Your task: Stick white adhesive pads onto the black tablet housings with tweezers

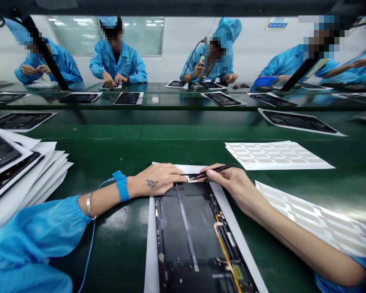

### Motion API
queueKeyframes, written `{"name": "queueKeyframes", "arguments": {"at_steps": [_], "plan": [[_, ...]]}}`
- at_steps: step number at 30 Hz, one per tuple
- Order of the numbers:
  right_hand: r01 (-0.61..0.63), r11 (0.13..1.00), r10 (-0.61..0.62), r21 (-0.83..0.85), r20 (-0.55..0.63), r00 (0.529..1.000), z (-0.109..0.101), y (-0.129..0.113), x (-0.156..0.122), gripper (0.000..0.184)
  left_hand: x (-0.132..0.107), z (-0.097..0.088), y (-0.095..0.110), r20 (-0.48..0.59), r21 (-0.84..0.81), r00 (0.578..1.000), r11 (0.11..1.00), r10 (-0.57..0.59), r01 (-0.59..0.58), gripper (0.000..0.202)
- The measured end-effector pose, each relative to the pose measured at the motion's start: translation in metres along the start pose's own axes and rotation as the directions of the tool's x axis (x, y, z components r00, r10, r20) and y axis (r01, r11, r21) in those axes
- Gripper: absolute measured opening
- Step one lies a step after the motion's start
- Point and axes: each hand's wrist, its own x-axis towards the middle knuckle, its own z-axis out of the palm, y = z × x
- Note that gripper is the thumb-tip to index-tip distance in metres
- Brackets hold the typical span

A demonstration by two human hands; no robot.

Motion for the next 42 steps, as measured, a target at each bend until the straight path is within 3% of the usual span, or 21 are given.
{"name": "queueKeyframes", "arguments": {"at_steps": [11, 22, 25, 27, 32, 37, 42], "plan": [[-0.065, 0.996, 0.066, -0.057, 0.017, 0.998, -0.003, -0.008, 0.003, 0.046, 0.001, 0.000, 0.003, 0.029, 0.011, 1.000, 1.000, -0.010, 0.009, 0.038], [-0.077, 0.985, 0.075, -0.153, -0.021, 0.997, -0.032, -0.002, 0.005, 0.046, -0.002, 0.000, 0.000, 0.011, 0.018, 1.000, 1.000, 0.021, -0.021, 0.036], [-0.084, 0.990, 0.082, -0.112, -0.020, 0.996, -0.039, -0.003, 0.008, 0.042, -0.002, -0.001, 0.001, 0.032, 0.025, 0.999, 0.999, 0.019, -0.020, 0.036], [-0.101, 0.993, 0.097, -0.054, -0.081, 0.992, -0.043, -0.002, 0.011, 0.041, 0.001, -0.003, 0.003, 0.053, 0.035, 0.998, 0.999, -0.018, 0.016, 0.035], [-0.083, 0.989, 0.113, 0.125, -0.256, 0.960, -0.045, 0.001, 0.015, 0.045, 0.031, -0.013, 0.003, 0.148, 0.074, 0.975, 0.985, -0.168, 0.159, 0.022], [-0.032, 0.984, 0.082, 0.174, -0.290, 0.953, -0.042, -0.001, 0.015, 0.048, 0.075, -0.022, -0.007, 0.395, -0.103, 0.897, 0.961, -0.197, 0.256, 0.002], [0.084, 0.992, -0.050, 0.092, -0.324, 0.945, -0.037, -0.004, 0.008, 0.042, 0.101, -0.013, -0.010, 0.462, -0.177, 0.859, 0.927, -0.220, 0.332, 0.017]]}}
